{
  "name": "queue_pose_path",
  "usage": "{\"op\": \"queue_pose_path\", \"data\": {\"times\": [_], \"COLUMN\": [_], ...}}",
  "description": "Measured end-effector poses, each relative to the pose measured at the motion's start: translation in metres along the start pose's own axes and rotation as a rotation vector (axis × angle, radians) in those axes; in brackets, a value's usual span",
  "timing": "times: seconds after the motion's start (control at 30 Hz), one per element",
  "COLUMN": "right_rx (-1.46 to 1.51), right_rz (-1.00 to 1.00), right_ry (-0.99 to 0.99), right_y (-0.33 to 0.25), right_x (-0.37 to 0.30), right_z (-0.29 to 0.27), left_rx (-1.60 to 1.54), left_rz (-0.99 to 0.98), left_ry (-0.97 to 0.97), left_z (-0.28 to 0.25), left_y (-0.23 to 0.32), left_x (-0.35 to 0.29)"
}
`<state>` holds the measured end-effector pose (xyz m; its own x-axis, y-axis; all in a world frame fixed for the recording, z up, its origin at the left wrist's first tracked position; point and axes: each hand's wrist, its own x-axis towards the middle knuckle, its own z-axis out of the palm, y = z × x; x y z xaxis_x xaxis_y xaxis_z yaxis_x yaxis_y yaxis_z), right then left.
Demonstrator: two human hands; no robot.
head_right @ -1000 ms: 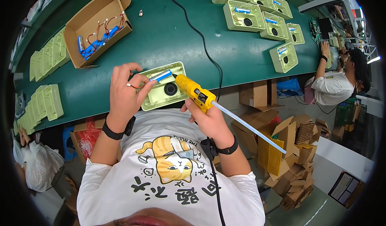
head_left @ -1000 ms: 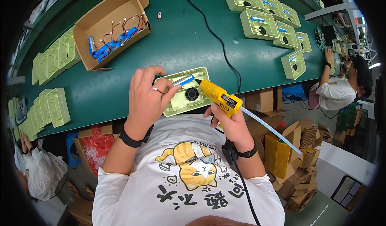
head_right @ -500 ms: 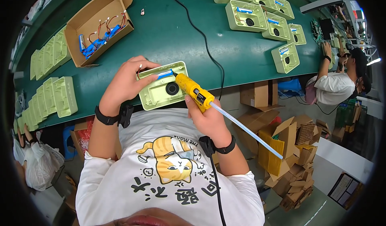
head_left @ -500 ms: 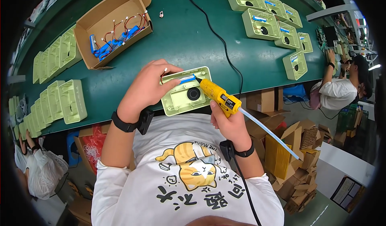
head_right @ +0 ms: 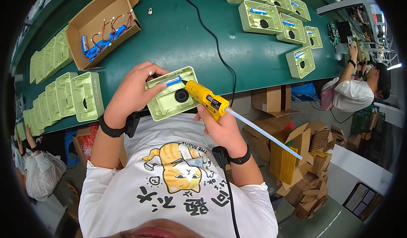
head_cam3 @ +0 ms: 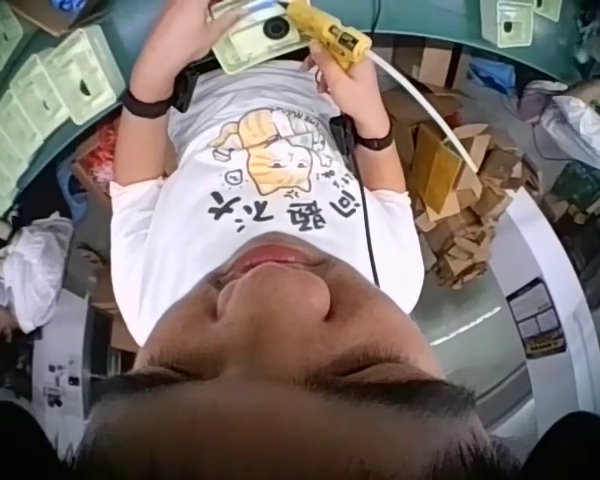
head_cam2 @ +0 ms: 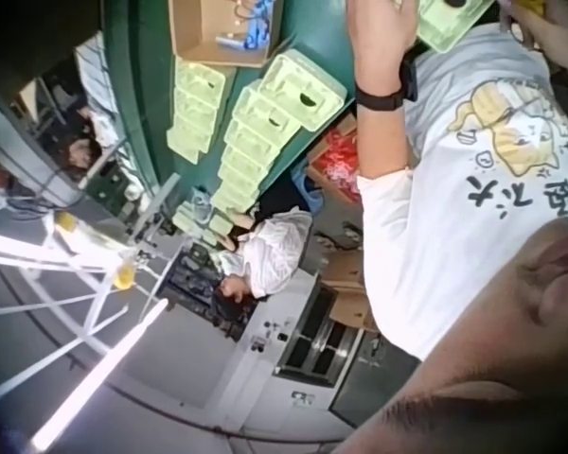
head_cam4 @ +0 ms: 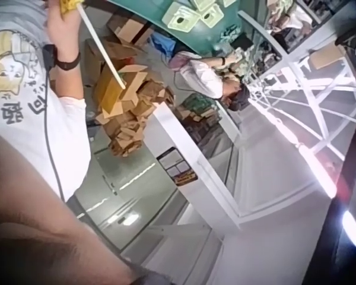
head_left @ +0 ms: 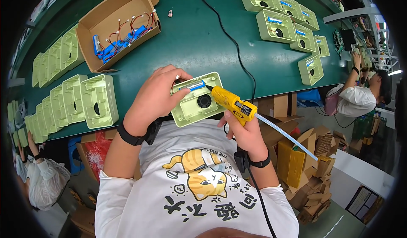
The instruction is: The person assembles electronic devices by placing batteries into plastic housings and securing them with a glue gun. They periodically insert new glue sticks into the gun and move completed housings aside to continue the process.
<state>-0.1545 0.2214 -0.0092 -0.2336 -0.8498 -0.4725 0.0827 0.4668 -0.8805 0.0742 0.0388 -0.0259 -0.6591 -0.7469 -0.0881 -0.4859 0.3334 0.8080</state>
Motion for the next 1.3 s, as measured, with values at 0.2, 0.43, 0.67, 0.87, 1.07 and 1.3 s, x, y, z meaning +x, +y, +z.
{"op": "queue_pose_path", "data": {"times": [0.2,0.43,0.67,0.87,1.07,1.3], "right_rx": [-0.034,-0.151,-0.326,-0.415,-0.483,-0.557], "right_rz": [0.004,0.046,-0.16,-0.203,-0.268,-0.279], "right_ry": [-0.058,-0.005,-0.139,-0.226,-0.183,-0.173], "right_y": [-0.005,-0.036,-0.043,-0.046,-0.045,-0.046], "right_x": [-0.002,-0.014,-0.005,0.01,0.012,0.01], "right_z": [-0.007,-0.003,0.012,0.032,0.04,0.044], "left_rx": [0.001,-0.081,-0.106,-0.105,-0.107,-0.099], "left_rz": [-0.008,-0.066,0.147,0.161,0.159,0.202], "left_ry": [0.083,0.139,0.13,0.154,0.175,0.231], "left_z": [0.009,0.013,0.01,0.014,0.018,0.021], "left_y": [-0.001,-0.007,-0.019,-0.019,-0.022,-0.023], "left_x": [-0.013,-0.018,-0.03,-0.029,-0.032,-0.031]}}
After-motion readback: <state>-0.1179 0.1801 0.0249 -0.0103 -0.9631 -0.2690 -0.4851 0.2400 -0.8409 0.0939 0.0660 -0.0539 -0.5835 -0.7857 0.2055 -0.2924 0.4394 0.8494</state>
